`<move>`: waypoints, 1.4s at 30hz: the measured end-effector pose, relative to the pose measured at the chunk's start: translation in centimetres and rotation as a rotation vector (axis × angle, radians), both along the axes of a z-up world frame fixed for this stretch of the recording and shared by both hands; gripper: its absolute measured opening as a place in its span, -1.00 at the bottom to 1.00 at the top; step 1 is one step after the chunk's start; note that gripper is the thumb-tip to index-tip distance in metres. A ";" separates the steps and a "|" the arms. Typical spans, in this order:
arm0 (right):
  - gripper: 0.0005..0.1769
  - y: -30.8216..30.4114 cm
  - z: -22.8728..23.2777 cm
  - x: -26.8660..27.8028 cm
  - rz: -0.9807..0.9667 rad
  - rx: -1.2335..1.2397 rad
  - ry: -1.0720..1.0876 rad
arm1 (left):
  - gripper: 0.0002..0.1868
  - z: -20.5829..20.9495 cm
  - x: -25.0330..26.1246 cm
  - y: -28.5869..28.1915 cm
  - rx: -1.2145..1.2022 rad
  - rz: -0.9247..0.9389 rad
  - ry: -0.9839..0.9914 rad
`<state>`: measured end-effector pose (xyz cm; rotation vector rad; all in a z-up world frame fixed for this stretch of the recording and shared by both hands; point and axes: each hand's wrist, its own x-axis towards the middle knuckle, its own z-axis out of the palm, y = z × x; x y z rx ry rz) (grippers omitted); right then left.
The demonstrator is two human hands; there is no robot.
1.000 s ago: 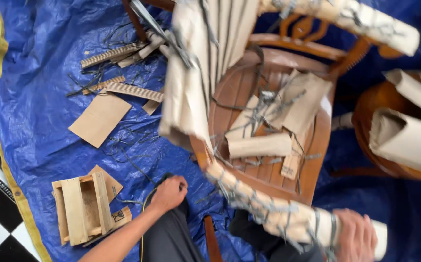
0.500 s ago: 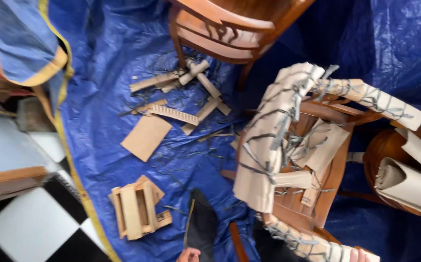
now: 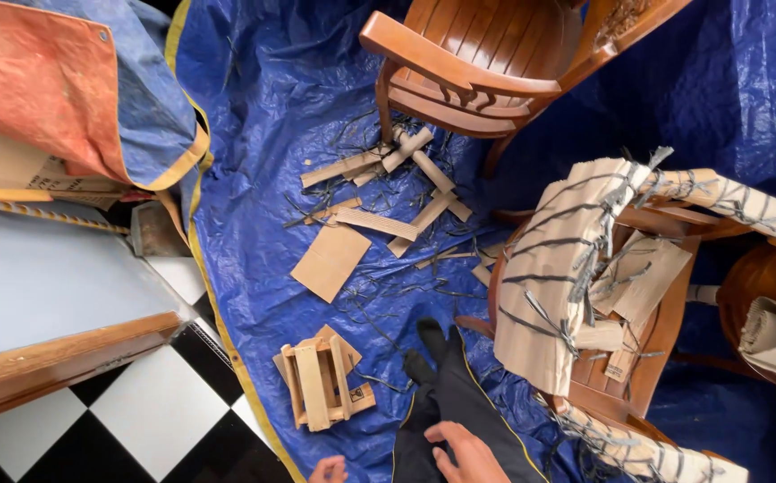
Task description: The person is wrapping parts of a wooden chair with corrugated cardboard and securing them with plastic ties.
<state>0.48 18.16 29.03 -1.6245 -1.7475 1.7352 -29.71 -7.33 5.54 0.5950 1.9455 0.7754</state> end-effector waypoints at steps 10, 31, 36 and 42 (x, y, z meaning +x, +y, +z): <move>-0.77 16.5 -1.1 -6.7 -0.212 -0.109 0.061 | -0.45 -3.7 -0.9 14.6 -0.354 -0.170 0.046; -0.70 36.6 -19.9 -14.6 -0.711 -0.273 0.026 | -0.65 -3.3 -12.0 48.6 -0.248 -0.460 -0.105; -0.67 45.7 -16.7 -19.3 -0.986 -0.338 0.134 | -0.78 -3.9 -21.9 56.9 -0.267 -0.608 0.007; -0.63 51.5 -14.8 -18.2 -1.227 -0.196 0.197 | -0.73 -1.1 -28.9 77.3 0.004 -0.674 0.297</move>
